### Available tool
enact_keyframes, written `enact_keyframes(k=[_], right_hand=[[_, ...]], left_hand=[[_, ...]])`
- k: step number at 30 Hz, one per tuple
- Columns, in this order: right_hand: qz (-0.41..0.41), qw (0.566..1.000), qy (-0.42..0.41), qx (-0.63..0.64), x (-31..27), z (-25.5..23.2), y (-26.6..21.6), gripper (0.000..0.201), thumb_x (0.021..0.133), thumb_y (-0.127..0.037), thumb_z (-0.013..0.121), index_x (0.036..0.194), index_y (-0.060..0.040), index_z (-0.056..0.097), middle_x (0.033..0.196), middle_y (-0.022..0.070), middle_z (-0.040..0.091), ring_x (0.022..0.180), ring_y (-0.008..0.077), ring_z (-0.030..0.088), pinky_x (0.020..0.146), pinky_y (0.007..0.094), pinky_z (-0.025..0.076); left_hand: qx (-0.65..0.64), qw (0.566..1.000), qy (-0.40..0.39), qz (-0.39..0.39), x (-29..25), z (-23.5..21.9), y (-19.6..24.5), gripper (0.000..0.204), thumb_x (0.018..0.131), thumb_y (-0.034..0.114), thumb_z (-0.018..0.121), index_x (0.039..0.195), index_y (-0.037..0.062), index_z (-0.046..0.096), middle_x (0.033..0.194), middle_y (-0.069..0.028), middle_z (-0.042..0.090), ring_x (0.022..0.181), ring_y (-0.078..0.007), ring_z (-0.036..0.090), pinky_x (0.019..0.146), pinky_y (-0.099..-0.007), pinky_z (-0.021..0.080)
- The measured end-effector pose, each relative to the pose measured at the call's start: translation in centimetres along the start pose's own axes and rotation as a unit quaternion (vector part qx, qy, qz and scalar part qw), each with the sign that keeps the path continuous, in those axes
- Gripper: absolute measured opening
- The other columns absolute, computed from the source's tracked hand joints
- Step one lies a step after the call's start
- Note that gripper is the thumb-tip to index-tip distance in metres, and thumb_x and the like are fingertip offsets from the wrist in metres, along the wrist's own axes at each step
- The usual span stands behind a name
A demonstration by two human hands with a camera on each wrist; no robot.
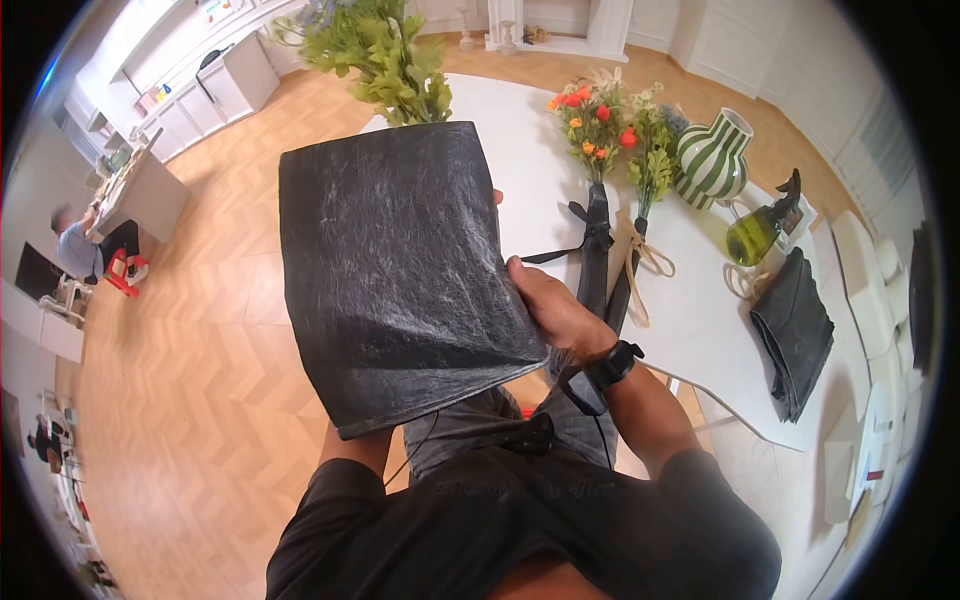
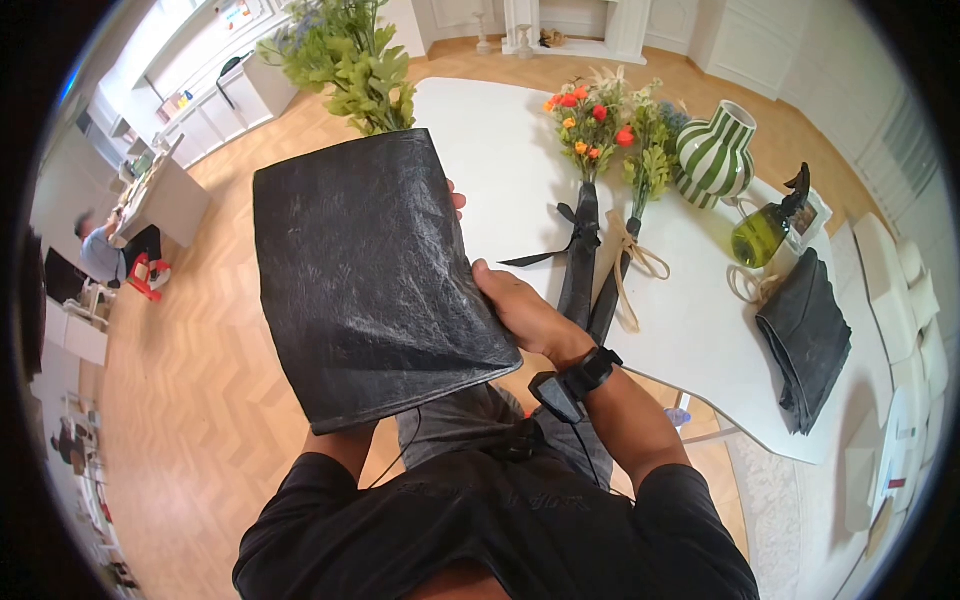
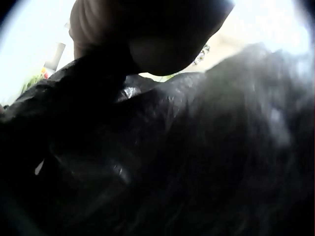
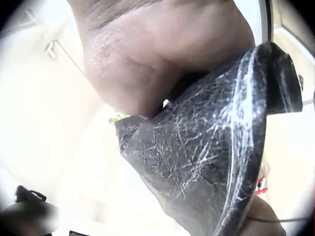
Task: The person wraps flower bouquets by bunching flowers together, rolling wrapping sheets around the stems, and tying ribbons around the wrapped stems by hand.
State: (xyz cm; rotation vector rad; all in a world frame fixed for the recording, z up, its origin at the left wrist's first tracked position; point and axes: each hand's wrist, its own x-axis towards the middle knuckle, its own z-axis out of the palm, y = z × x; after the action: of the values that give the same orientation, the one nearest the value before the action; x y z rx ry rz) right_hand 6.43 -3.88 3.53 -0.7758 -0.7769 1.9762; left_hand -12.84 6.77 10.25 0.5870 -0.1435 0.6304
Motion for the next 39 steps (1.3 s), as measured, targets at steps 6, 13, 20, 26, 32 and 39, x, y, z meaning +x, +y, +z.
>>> enact_keyframes(k=[6, 13, 20, 26, 32, 39], right_hand=[[0.023, 0.984, -0.069, 0.162, 0.3, -0.8, 1.3, 0.052, 0.102, -0.041, 0.048, 0.130, 0.0019, 0.054, 0.123, 0.0131, 0.063, 0.106, 0.0221, 0.064, 0.095, 0.0372, 0.051], [-0.002, 0.917, -0.191, 0.349, -0.4, 0.7, 1.7, 0.042, 0.104, -0.032, 0.046, 0.128, -0.0004, 0.057, 0.119, 0.0133, 0.066, 0.100, 0.0222, 0.067, 0.091, 0.0376, 0.055], [0.005, 0.995, -0.013, 0.095, -1.0, 0.5, 0.3, 0.049, 0.103, -0.039, 0.048, 0.127, 0.0018, 0.055, 0.117, 0.0123, 0.065, 0.098, 0.0185, 0.066, 0.090, 0.0344, 0.053], [0.009, 0.998, 0.058, 0.030, -1.0, 1.1, -0.5, 0.051, 0.102, -0.041, 0.049, 0.127, 0.0027, 0.055, 0.117, 0.0120, 0.065, 0.099, 0.0180, 0.065, 0.091, 0.0348, 0.053], [0.004, 0.941, -0.157, 0.299, 0.0, -1.1, 2.1, 0.047, 0.103, -0.036, 0.048, 0.131, 0.0014, 0.053, 0.124, 0.0120, 0.063, 0.105, 0.0215, 0.066, 0.094, 0.0380, 0.053], [-0.003, 0.966, -0.082, 0.245, -0.1, -1.4, 2.9, 0.044, 0.103, -0.032, 0.046, 0.136, -0.0028, 0.050, 0.128, 0.0124, 0.062, 0.109, 0.0223, 0.064, 0.094, 0.0373, 0.053]], left_hand=[[0.043, 0.998, 0.038, 0.036, 0.1, 0.5, 0.1, 0.033, 0.100, 0.022, 0.050, 0.119, -0.0034, 0.059, 0.118, -0.0162, 0.062, 0.111, -0.0241, 0.059, 0.099, -0.0393, 0.047], [0.096, 0.989, 0.081, 0.079, 0.3, 1.0, 0.3, 0.032, 0.099, 0.021, 0.050, 0.118, -0.0038, 0.059, 0.116, -0.0157, 0.063, 0.109, -0.0233, 0.060, 0.097, -0.0382, 0.048], [0.145, 0.974, 0.129, 0.116, -0.1, 1.3, 0.1, 0.031, 0.099, 0.019, 0.050, 0.118, -0.0043, 0.059, 0.114, -0.0153, 0.064, 0.106, -0.0225, 0.060, 0.096, -0.0371, 0.049], [0.186, 0.957, 0.165, 0.150, 0.1, 1.7, 0.0, 0.030, 0.099, 0.018, 0.051, 0.117, -0.0047, 0.059, 0.112, -0.0149, 0.064, 0.104, -0.0218, 0.061, 0.094, -0.0361, 0.049], [0.231, 0.935, 0.203, 0.180, 0.2, 1.8, 0.1, 0.030, 0.099, 0.017, 0.051, 0.117, -0.0051, 0.059, 0.111, -0.0145, 0.065, 0.102, -0.0211, 0.062, 0.092, -0.0352, 0.050], [0.278, 0.902, 0.248, 0.217, 0.0, 1.7, 0.3, 0.029, 0.098, 0.016, 0.051, 0.116, -0.0055, 0.059, 0.109, -0.0141, 0.065, 0.100, -0.0203, 0.062, 0.091, -0.0340, 0.050]])
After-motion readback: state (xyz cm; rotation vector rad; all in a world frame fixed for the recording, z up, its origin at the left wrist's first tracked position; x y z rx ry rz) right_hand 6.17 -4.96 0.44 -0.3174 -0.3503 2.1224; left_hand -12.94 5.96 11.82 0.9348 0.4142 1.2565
